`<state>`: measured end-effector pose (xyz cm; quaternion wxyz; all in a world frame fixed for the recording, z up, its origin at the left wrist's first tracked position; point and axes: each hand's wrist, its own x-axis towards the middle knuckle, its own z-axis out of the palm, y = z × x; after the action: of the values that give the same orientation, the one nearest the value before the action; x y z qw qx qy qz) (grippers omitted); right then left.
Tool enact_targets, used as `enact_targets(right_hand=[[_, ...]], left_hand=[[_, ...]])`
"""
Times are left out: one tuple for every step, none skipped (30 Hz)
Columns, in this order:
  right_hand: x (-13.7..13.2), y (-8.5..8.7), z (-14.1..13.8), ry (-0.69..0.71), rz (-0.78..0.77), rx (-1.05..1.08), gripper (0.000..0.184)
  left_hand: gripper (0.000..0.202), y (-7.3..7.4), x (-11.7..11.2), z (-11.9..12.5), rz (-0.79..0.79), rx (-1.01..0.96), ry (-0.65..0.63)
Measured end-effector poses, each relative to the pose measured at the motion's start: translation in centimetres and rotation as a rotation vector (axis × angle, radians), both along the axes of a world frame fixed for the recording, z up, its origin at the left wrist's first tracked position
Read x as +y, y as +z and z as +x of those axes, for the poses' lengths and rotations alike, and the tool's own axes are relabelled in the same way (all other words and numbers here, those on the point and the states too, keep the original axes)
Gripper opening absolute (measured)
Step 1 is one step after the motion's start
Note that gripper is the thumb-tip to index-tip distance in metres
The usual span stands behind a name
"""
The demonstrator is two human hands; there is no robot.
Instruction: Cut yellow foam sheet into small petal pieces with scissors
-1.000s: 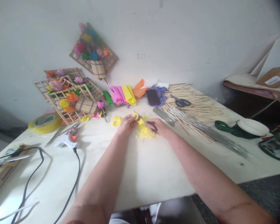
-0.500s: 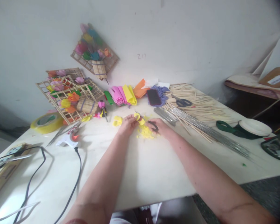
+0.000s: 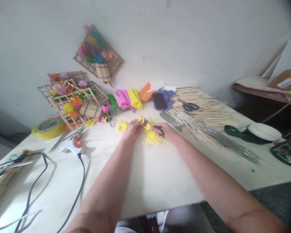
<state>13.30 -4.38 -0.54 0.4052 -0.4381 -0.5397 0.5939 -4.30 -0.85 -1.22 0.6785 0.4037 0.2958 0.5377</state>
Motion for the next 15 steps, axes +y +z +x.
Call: enact_targets(right_hand=[[0.03,-0.03,-0.01,-0.004,0.003,-0.008,0.032],[0.05,-0.06,-0.03,-0.009,0.007,-0.018,0.033],[0.08,-0.09,-0.04,-0.013,0.009,-0.027,0.033],[0.11,-0.12,-0.06,-0.016,0.011,-0.034,0.033],[0.13,-0.15,-0.07,-0.017,0.011,-0.038,0.033],[0.14,-0.16,-0.08,-0.017,0.012,-0.039,0.033],[0.13,-0.16,-0.08,-0.016,0.013,-0.038,0.033],[0.12,-0.15,-0.09,-0.014,0.014,-0.034,0.033],[0.1,-0.14,-0.1,-0.012,0.014,-0.027,0.032],[0.08,-0.11,-0.11,-0.011,0.014,-0.02,0.032],[0.05,-0.09,-0.12,-0.01,0.014,-0.014,0.032],[0.03,-0.06,-0.13,-0.01,0.013,-0.01,0.032],[0.0,-0.04,-0.15,-0.009,0.013,-0.005,0.032],[-0.01,-0.02,-0.17,-0.009,0.014,-0.003,0.031],[-0.03,-0.01,-0.18,-0.011,0.013,-0.001,0.031]], left_hand=[[0.02,-0.01,0.02,0.01,0.0,-0.002,-0.001],[0.02,0.0,0.03,0.02,-0.002,-0.002,0.002],[0.02,0.01,0.03,0.04,-0.007,-0.002,0.007],[0.021,0.03,0.03,0.06,-0.012,-0.004,0.013],[0.021,0.06,0.02,0.08,-0.016,-0.007,0.018],[0.021,0.07,0.0,0.1,-0.018,-0.012,0.022],[0.02,0.09,-0.01,0.11,-0.019,-0.017,0.025],[0.02,0.09,-0.01,0.12,-0.019,-0.021,0.026],[0.02,0.09,-0.01,0.12,-0.018,-0.023,0.026],[0.02,0.08,-0.01,0.12,-0.018,-0.025,0.026],[0.02,0.07,0.0,0.12,-0.019,-0.026,0.026],[0.02,0.07,0.02,0.12,-0.02,-0.028,0.028],[0.02,0.07,0.03,0.12,-0.022,-0.032,0.032],[0.02,0.07,0.05,0.13,-0.025,-0.037,0.036],[0.019,0.07,0.06,0.13,-0.028,-0.043,0.04]])
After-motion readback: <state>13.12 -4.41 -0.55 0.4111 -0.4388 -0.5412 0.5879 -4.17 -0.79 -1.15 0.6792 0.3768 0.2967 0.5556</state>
